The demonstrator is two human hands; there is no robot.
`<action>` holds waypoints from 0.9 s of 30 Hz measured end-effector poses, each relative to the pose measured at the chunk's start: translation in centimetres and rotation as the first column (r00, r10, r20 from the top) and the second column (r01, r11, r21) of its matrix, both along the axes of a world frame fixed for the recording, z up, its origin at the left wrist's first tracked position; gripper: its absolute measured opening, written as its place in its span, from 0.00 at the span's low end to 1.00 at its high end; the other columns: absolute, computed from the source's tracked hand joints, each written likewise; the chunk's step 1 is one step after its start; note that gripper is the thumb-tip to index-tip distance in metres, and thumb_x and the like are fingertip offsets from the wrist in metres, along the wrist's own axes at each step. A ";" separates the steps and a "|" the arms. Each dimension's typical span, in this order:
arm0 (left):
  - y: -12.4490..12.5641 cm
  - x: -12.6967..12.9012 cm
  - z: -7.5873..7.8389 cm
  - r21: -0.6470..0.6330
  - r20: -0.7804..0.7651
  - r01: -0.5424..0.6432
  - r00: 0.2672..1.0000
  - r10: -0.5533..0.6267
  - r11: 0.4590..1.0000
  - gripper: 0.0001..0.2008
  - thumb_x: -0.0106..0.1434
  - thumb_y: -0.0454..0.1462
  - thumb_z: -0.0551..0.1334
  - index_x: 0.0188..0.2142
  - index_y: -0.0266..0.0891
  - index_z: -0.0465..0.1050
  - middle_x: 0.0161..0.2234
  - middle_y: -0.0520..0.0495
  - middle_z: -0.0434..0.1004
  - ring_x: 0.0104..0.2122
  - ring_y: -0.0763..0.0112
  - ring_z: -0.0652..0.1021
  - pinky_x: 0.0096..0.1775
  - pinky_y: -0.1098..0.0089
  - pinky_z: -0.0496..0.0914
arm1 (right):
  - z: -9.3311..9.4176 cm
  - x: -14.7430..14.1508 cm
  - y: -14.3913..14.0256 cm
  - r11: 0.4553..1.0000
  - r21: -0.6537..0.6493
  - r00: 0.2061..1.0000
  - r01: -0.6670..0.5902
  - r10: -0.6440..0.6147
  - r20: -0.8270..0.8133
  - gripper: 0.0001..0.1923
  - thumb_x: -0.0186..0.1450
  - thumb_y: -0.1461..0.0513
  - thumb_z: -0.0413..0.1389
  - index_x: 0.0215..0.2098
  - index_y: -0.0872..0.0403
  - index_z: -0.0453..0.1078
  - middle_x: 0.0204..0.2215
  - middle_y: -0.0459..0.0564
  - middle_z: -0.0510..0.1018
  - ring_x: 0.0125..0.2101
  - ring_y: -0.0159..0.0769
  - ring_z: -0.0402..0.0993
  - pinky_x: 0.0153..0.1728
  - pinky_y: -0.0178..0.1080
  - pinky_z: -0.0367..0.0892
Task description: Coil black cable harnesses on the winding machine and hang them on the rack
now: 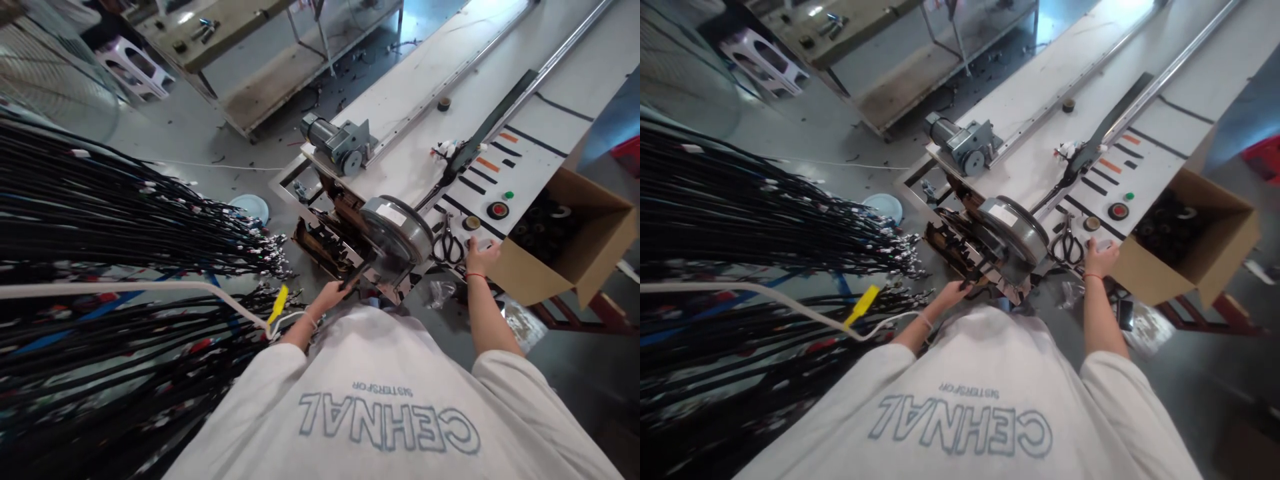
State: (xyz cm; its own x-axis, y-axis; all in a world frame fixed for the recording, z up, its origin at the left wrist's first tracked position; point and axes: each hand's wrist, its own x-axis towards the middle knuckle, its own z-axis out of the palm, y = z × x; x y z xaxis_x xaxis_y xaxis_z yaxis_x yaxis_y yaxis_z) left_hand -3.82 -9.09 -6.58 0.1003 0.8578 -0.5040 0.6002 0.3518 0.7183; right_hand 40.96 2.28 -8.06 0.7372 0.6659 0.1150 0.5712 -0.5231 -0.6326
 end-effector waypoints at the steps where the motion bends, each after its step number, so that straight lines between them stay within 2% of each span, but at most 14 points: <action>1: -0.3 -0.5 0.6 0.034 -0.005 0.005 1.000 -0.005 0.999 0.16 0.56 0.48 0.61 0.22 0.38 0.71 0.17 0.54 0.65 0.23 0.72 0.67 0.28 0.73 0.61 | -0.1 0.1 0.0 1.000 0.005 1.000 -0.002 0.002 0.003 0.37 0.62 0.40 0.54 0.55 0.61 0.62 0.52 0.69 0.69 0.55 0.56 0.63 0.56 0.57 0.58; 4: -1.1 -1.0 2.6 0.110 0.004 0.005 1.000 -0.006 0.994 0.18 0.59 0.49 0.58 0.26 0.36 0.73 0.20 0.53 0.68 0.24 0.71 0.68 0.30 0.72 0.62 | -0.5 0.2 -0.1 1.000 0.017 1.000 -0.007 0.007 0.015 0.38 0.62 0.39 0.52 0.55 0.61 0.63 0.52 0.68 0.69 0.55 0.56 0.63 0.56 0.56 0.58; 6: -1.2 -0.5 3.7 0.118 0.012 -0.020 1.000 0.019 0.993 0.17 0.59 0.48 0.58 0.28 0.36 0.74 0.20 0.53 0.68 0.25 0.71 0.69 0.30 0.72 0.63 | -0.6 0.2 -0.2 1.000 0.015 1.000 -0.008 0.008 0.021 0.38 0.62 0.39 0.52 0.55 0.62 0.63 0.52 0.69 0.69 0.55 0.56 0.63 0.56 0.55 0.58; 10: -0.3 1.3 4.9 0.093 0.037 -0.066 0.997 0.062 0.993 0.16 0.58 0.48 0.59 0.25 0.38 0.72 0.19 0.53 0.65 0.24 0.71 0.68 0.29 0.72 0.62 | -0.6 0.2 -0.1 1.000 0.006 1.000 -0.014 0.014 0.022 0.37 0.63 0.39 0.51 0.55 0.62 0.63 0.52 0.69 0.69 0.55 0.56 0.62 0.56 0.55 0.58; 17: 2.3 3.7 4.9 0.127 0.086 -0.085 0.993 0.074 0.988 0.17 0.60 0.50 0.58 0.27 0.38 0.71 0.20 0.53 0.67 0.25 0.70 0.69 0.29 0.71 0.63 | -0.2 0.0 -0.1 1.000 0.005 1.000 -0.028 0.028 0.011 0.36 0.64 0.42 0.51 0.55 0.63 0.62 0.52 0.70 0.69 0.55 0.55 0.63 0.56 0.55 0.58; 22: 3.7 5.4 4.4 0.200 0.149 -0.112 0.985 0.083 0.973 0.18 0.65 0.50 0.56 0.29 0.38 0.70 0.24 0.51 0.71 0.28 0.70 0.71 0.34 0.71 0.67 | 0.1 -0.3 -0.4 1.000 0.008 1.000 -0.012 0.012 0.025 0.36 0.63 0.43 0.52 0.55 0.64 0.62 0.52 0.70 0.69 0.55 0.55 0.64 0.56 0.54 0.59; 27: 4.2 6.2 4.1 0.142 0.211 -0.122 0.973 0.090 0.982 0.23 0.66 0.54 0.53 0.28 0.38 0.69 0.21 0.52 0.68 0.25 0.71 0.70 0.31 0.72 0.66 | 0.2 -0.6 -0.4 1.000 0.004 1.000 0.014 -0.014 0.017 0.28 0.66 0.45 0.49 0.53 0.58 0.63 0.52 0.67 0.70 0.54 0.55 0.65 0.54 0.57 0.61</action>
State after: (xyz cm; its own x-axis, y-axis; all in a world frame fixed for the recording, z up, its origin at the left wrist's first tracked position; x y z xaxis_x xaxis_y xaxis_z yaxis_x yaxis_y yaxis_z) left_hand 2.38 -4.93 -2.51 0.0910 0.9344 -0.3445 0.4014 0.2821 0.8714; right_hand 40.38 1.91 -7.85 0.7445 0.6548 0.1298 0.5742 -0.5290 -0.6249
